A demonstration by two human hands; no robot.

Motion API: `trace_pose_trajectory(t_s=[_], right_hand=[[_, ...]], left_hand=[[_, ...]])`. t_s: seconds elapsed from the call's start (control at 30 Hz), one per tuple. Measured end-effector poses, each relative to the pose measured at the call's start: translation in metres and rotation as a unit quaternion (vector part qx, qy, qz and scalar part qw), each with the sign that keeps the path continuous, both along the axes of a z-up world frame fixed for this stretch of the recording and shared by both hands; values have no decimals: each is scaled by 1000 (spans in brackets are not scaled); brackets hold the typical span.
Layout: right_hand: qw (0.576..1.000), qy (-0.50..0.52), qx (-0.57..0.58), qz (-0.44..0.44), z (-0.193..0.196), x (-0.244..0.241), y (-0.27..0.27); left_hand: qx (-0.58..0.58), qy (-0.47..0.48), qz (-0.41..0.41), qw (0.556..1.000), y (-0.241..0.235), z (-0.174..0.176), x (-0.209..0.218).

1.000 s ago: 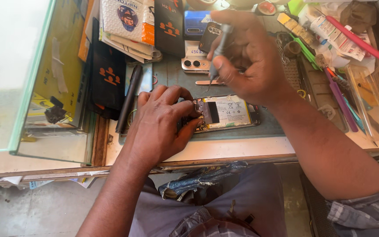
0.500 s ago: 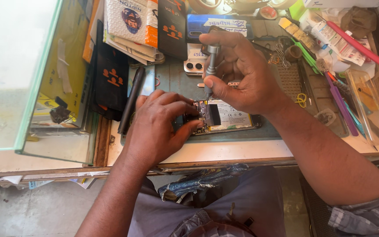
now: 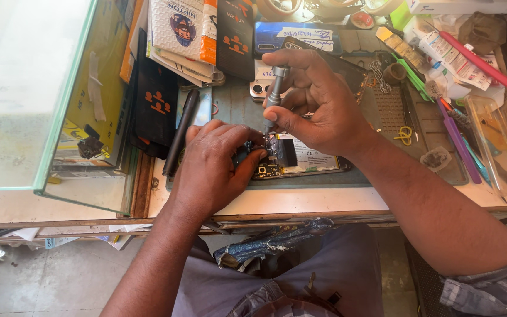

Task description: The person uses a screwdriver to remove screws from a disassembled smartphone on a workbench. They place the screws on the table and continue unscrewing multiple fasteners from the phone's internal frame.

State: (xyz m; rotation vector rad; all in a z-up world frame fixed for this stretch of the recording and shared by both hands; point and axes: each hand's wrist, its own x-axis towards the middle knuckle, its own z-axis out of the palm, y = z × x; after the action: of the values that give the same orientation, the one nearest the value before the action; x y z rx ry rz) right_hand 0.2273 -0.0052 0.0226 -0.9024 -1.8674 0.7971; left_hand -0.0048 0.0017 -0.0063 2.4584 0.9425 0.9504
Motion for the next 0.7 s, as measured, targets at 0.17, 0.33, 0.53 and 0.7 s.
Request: trace_pose_trajectory(t_s=[0.17, 0.33, 0.53, 0.7], right_hand=[[1000, 6, -1, 12, -2, 0, 0], [1000, 9, 3, 17, -4, 2, 0], [1000, -7, 20, 12, -6, 3, 1], [998, -5, 53, 34, -7, 1, 1]], left_hand=[[-2, 14, 5, 1000, 0, -1, 1], [0, 15, 3, 1000, 1, -1, 2], [4, 12, 7, 1000, 0, -1, 1], [10, -4, 6, 1000, 0, 0, 0]])
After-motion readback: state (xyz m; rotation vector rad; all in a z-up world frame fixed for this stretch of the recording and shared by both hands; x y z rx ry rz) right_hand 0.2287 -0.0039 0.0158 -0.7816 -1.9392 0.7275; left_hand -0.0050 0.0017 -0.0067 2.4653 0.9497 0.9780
